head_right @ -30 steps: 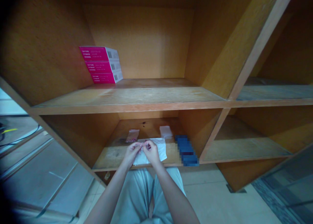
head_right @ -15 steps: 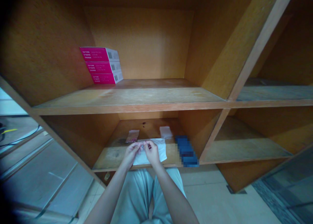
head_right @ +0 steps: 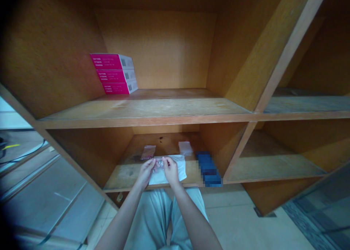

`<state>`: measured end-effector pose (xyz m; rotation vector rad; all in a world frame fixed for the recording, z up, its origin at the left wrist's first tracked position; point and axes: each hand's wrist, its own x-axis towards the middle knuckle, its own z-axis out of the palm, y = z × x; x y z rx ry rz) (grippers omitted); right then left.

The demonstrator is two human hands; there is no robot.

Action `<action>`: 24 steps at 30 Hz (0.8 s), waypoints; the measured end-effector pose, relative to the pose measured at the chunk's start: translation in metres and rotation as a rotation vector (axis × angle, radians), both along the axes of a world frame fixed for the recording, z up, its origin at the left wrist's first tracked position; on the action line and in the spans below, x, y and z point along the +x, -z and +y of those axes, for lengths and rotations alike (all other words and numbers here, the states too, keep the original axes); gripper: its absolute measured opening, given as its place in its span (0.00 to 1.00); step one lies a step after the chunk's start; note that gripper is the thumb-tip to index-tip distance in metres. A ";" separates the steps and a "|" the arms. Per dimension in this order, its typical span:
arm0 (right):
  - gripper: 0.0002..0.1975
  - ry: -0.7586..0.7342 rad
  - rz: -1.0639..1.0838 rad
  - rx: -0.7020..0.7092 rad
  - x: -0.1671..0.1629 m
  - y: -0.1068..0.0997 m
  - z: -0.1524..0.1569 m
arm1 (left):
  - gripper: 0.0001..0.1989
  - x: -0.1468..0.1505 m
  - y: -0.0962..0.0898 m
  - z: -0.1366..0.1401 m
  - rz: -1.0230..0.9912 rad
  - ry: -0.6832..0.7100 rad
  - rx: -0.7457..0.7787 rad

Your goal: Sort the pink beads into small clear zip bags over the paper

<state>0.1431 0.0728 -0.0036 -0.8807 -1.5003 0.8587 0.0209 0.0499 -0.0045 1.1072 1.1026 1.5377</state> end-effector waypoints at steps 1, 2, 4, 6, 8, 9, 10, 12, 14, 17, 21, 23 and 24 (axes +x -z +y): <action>0.16 0.004 0.001 0.000 0.000 0.000 0.000 | 0.16 0.000 0.000 0.000 -0.005 -0.006 0.003; 0.16 0.004 0.003 0.000 0.000 -0.001 0.000 | 0.17 -0.001 0.001 0.000 -0.008 -0.013 0.006; 0.16 -0.002 0.008 -0.002 0.000 -0.001 0.000 | 0.17 -0.001 0.002 0.000 -0.016 -0.018 0.005; 0.16 -0.006 0.013 -0.005 0.000 0.000 0.000 | 0.16 -0.001 0.003 0.000 -0.034 -0.014 -0.003; 0.16 -0.004 0.018 -0.008 0.000 0.000 0.000 | 0.16 -0.001 0.003 -0.001 -0.054 -0.008 -0.010; 0.16 -0.005 0.020 -0.007 0.000 0.000 0.000 | 0.16 -0.001 0.003 -0.001 -0.061 -0.008 -0.012; 0.16 -0.007 0.022 -0.006 0.000 0.000 0.000 | 0.16 -0.001 0.002 -0.001 -0.067 -0.010 -0.014; 0.16 -0.010 0.022 -0.001 0.000 0.000 0.000 | 0.17 0.000 0.001 -0.002 -0.083 -0.013 -0.026; 0.16 -0.007 0.019 0.002 0.001 -0.001 -0.001 | 0.17 0.001 -0.001 -0.002 -0.108 -0.019 -0.044; 0.16 0.011 0.012 -0.002 0.001 -0.002 -0.001 | 0.17 0.002 -0.004 -0.003 -0.172 -0.027 -0.080; 0.16 0.020 0.007 0.001 0.000 -0.002 -0.001 | 0.19 0.003 -0.003 -0.003 -0.227 -0.032 -0.103; 0.16 0.018 0.010 -0.004 0.000 -0.002 -0.001 | 0.18 0.002 -0.001 -0.002 -0.215 -0.035 -0.093; 0.15 0.025 0.016 -0.009 0.000 -0.002 -0.001 | 0.19 0.002 -0.001 -0.002 -0.205 -0.042 -0.088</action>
